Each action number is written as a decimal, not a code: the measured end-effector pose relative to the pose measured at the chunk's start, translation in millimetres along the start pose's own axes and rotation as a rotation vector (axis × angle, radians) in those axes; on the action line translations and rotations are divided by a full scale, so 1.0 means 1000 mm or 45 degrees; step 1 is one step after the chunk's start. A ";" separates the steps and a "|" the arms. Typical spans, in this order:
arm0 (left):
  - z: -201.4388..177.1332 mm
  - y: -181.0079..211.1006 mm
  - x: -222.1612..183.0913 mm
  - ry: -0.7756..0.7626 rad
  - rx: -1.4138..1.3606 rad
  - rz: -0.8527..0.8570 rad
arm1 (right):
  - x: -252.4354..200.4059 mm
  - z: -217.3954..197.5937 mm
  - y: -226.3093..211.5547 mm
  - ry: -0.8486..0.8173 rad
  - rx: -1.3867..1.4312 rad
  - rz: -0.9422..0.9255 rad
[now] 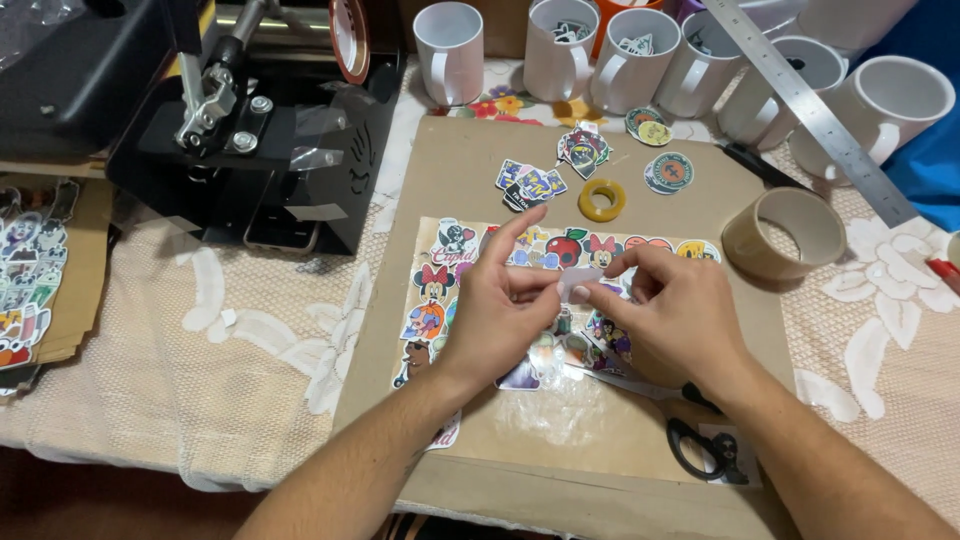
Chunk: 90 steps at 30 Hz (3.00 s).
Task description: Selecting stickers from a pile, trimming them with scissors, and applying adhesive tape to the back.
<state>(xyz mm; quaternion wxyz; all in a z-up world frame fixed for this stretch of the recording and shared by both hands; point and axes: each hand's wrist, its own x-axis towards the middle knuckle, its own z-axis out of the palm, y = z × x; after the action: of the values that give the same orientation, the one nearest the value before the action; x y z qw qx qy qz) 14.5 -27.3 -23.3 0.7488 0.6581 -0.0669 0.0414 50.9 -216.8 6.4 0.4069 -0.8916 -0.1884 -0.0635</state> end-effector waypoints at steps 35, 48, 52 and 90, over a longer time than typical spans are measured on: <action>0.003 0.001 0.000 -0.031 -0.129 -0.187 | -0.046 -0.052 0.018 0.023 -0.164 0.011; 0.007 -0.010 -0.001 -0.105 -0.109 0.016 | -0.024 0.008 0.009 0.141 0.364 0.095; 0.008 -0.004 -0.004 -0.040 0.123 0.186 | -0.028 0.007 -0.002 0.278 0.213 -0.035; 0.004 0.001 -0.002 0.012 -0.410 -0.338 | -0.107 -0.069 0.059 -0.798 -1.066 0.164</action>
<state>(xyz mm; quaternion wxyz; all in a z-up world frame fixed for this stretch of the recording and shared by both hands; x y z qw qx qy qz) 12.6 -31.5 -22.4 0.8435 0.5328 0.0181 -0.0657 -22.5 -333.9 -18.2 -0.0570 -0.9638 -0.2042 0.1617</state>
